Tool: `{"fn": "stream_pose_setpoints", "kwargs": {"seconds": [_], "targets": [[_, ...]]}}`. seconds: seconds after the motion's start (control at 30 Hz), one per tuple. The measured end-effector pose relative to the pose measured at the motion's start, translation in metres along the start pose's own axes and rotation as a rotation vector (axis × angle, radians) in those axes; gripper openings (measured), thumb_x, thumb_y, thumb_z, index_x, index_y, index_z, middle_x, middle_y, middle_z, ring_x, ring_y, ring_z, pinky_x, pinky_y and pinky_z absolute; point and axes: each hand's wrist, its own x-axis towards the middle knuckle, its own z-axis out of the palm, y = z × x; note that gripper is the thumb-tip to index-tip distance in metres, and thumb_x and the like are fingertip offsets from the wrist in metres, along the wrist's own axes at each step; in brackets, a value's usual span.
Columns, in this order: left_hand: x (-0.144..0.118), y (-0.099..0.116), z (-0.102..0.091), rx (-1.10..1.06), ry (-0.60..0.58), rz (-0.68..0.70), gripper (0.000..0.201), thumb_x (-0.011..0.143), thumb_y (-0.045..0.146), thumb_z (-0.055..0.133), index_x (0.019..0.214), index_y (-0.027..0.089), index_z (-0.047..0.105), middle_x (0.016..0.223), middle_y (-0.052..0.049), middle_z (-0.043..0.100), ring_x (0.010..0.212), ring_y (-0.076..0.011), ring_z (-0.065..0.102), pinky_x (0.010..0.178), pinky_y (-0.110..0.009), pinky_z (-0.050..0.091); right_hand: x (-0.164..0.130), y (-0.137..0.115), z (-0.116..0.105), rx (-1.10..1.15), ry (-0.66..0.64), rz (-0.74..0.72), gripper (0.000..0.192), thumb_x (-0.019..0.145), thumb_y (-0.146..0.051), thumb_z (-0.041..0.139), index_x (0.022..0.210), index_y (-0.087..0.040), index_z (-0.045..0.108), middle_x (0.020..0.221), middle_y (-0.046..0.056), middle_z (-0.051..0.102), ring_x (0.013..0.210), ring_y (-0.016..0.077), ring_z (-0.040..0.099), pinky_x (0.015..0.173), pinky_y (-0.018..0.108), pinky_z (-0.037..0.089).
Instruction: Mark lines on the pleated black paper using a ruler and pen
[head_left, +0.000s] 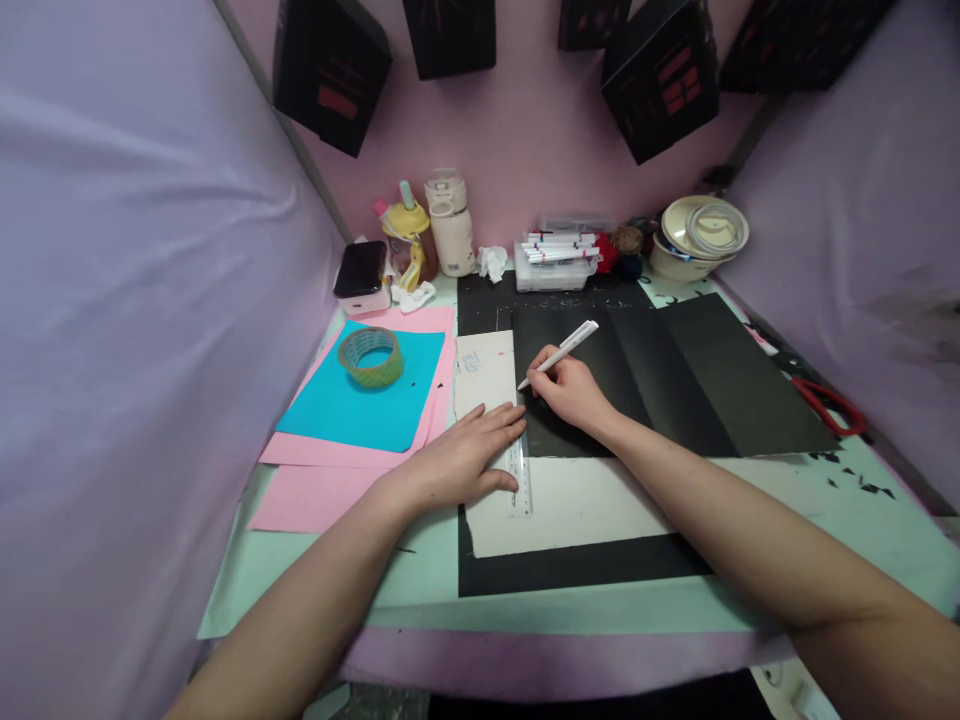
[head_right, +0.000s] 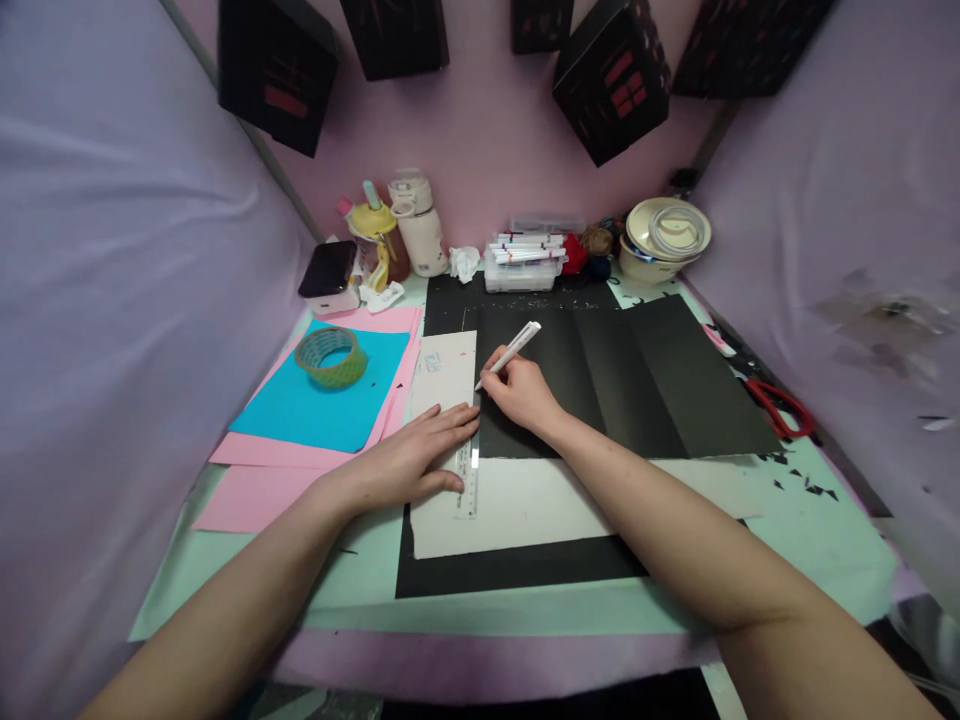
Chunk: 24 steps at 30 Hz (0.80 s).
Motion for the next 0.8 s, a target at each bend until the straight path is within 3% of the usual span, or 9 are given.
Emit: {"fn": "stream_pose_setpoints", "kwargs": {"seconds": [0.27, 0.5, 0.7, 0.8], "targets": [[0.0001, -0.0007, 0.0001, 0.002, 0.005, 0.003, 0.069, 0.086, 0.049, 0.061, 0.144, 0.02, 0.038, 0.155, -0.013, 0.028, 0.146, -0.0244, 0.019, 0.119, -0.048, 0.014, -0.0008, -0.004, 0.0005, -0.045, 0.063, -0.033, 0.011, 0.078, -0.024, 0.052, 0.067, -0.022, 0.049, 0.061, -0.002, 0.056, 0.06, 0.0153, 0.053, 0.06, 0.027, 0.039], [-0.0009, -0.0016, -0.0013, 0.021, 0.029, 0.028, 0.07, 0.086, 0.056, 0.057, 0.143, 0.019, 0.04, 0.154, -0.013, 0.031, 0.145, -0.0257, 0.023, 0.118, -0.048, 0.016, -0.0004, 0.0011, -0.004, 0.238, 0.21, 0.04, 0.013, 0.082, -0.031, 0.054, 0.073, -0.023, 0.05, 0.056, -0.005, 0.054, 0.052, 0.0117, 0.048, 0.053, 0.024, 0.037], [-0.0004, -0.0069, -0.0055, 0.073, 0.158, 0.025, 0.057, 0.083, 0.058, 0.061, 0.126, 0.02, 0.058, 0.14, -0.014, 0.052, 0.131, -0.0319, 0.045, 0.108, -0.048, 0.034, 0.0029, 0.0047, -0.0064, 0.309, 0.212, 0.056, 0.017, 0.083, -0.037, 0.056, 0.076, -0.022, 0.052, 0.056, -0.005, 0.053, 0.052, 0.0112, 0.048, 0.054, 0.024, 0.038], [-0.0009, -0.0084, -0.0044, 0.085, 0.229, -0.033, 0.054, 0.083, 0.053, 0.062, 0.125, 0.019, 0.058, 0.138, -0.015, 0.051, 0.129, -0.0314, 0.045, 0.105, -0.046, 0.037, 0.0038, 0.0059, -0.0066, 0.321, 0.21, 0.057, 0.016, 0.083, -0.036, 0.057, 0.076, -0.022, 0.052, 0.056, -0.006, 0.053, 0.052, 0.011, 0.048, 0.055, 0.024, 0.038]]}}
